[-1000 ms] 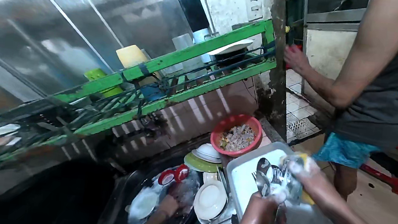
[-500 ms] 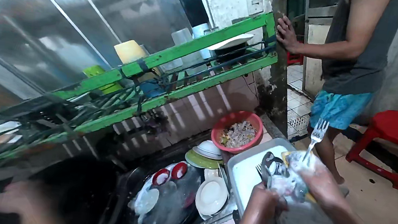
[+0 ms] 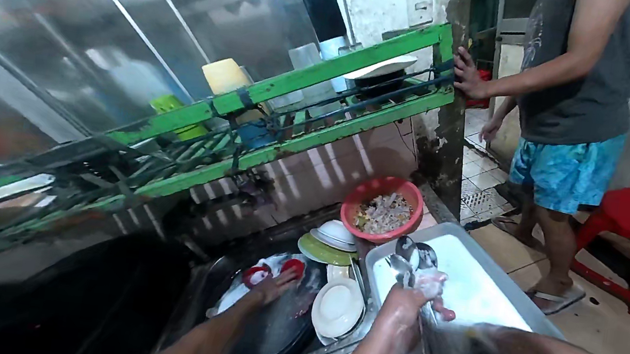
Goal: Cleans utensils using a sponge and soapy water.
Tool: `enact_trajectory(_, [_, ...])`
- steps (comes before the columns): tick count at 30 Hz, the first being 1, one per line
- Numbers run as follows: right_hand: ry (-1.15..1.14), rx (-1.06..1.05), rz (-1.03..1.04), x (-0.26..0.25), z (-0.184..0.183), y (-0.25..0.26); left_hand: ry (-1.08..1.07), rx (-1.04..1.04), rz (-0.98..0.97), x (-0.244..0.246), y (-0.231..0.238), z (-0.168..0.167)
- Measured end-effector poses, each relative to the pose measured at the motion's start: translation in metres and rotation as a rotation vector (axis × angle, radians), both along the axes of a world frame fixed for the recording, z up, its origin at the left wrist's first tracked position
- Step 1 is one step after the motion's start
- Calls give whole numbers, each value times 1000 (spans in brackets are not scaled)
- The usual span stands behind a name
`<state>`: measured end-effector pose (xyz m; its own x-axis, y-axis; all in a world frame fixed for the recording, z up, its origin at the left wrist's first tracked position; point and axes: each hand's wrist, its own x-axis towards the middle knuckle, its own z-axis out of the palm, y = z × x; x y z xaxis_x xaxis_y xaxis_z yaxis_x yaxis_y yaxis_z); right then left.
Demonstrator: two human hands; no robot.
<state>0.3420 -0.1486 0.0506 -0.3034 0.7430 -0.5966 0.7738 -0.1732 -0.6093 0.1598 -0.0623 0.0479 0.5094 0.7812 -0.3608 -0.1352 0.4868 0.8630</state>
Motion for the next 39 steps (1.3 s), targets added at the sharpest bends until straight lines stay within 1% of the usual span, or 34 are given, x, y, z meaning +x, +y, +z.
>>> enact_trajectory(1, [-13, 55, -91, 8, 4, 0, 44, -20, 8, -1, 3, 2])
enact_trajectory(2, [-17, 114, -209, 13, 18, 0, 101, -39, -18, -1, 4, 5])
enact_trajectory(3, [55, 199, -347, 16, 32, 1, 159, -48, -72, 0, 2, 6])
enact_trajectory(5, [284, 343, -580, 17, 46, 6, 217, -55, -220, 4, -7, 5])
enact_trajectory(6, [346, 382, -648, 15, 49, 10, 210, -61, -278, 6, -13, 5])
enact_trajectory(8, [346, 422, -732, 11, 49, 15, 207, -76, -337, 11, -21, 8])
enact_trajectory(10, [350, 447, -860, 10, 44, 16, 204, -83, -275, 14, -23, 9])
enact_trajectory(12, [485, 485, -995, 11, 33, 15, 231, -82, -124, 19, -23, 11])
enact_trajectory(13, [569, 480, -1012, 11, 25, 14, 253, -75, -58, 22, -23, 12])
enact_trajectory(14, [606, 468, -980, 9, 19, 12, 268, -66, -13, 24, -24, 13])
enact_trajectory(15, [584, 443, -919, 5, 16, 11, 287, -48, 12, 26, -26, 15])
enact_trajectory(17, [429, 440, -833, 2, 10, 15, 312, 27, 4, 28, -31, 13])
enact_trajectory(19, [276, 556, -870, 4, 2, 24, 270, 112, -13, 24, -34, 1])
enact_trajectory(20, [234, 616, -892, 4, -2, 27, 255, 135, -18, 23, -35, -3])
enact_trajectory(21, [227, 628, -892, 2, -4, 28, 250, 147, -13, 22, -36, -4])
enact_trajectory(23, [277, 494, -797, -5, -2, 24, 278, 167, 1, 20, -36, -3])
enact_trajectory(24, [292, 394, -742, -7, 2, 23, 323, 180, -3, 18, -35, -2])
enact_trajectory(25, [271, 350, -708, -6, 5, 24, 372, 190, -17, 17, -34, -1])
enact_trajectory(26, [230, 370, -709, -4, 6, 26, 404, 186, -34, 15, -34, -1])
enact_trajectory(27, [190, 444, -752, -1, 4, 28, 413, 168, -41, 15, -34, -1])
enact_trajectory(29, [121, 654, -898, 7, 2, 33, 391, 102, -27, 15, -34, -1])
enact_trajectory(30, [122, 741, -963, 12, 4, 37, 375, 69, -23, 15, -35, 1])
enact_trajectory(31, [159, 771, -1014, 17, 6, 40, 352, 40, -20, 15, -36, 5])
enact_trajectory(33, [242, 695, -1029, 24, 7, 44, 281, -1, -43, 12, -38, 11])
enact_trajectory(36, [203, 504, -801, 17, 18, 36, 213, -11, -159, 8, -39, 13])
enact_trajectory(37, [179, 524, -770, 15, 21, 33, 206, -14, -187, 6, -38, 12])
enact_trajectory(38, [179, 617, -804, 15, 21, 30, 206, -13, -199, 4, -38, 10])
enact_trajectory(39, [205, 721, -883, 18, 21, 28, 217, -9, -197, 1, -36, 8])
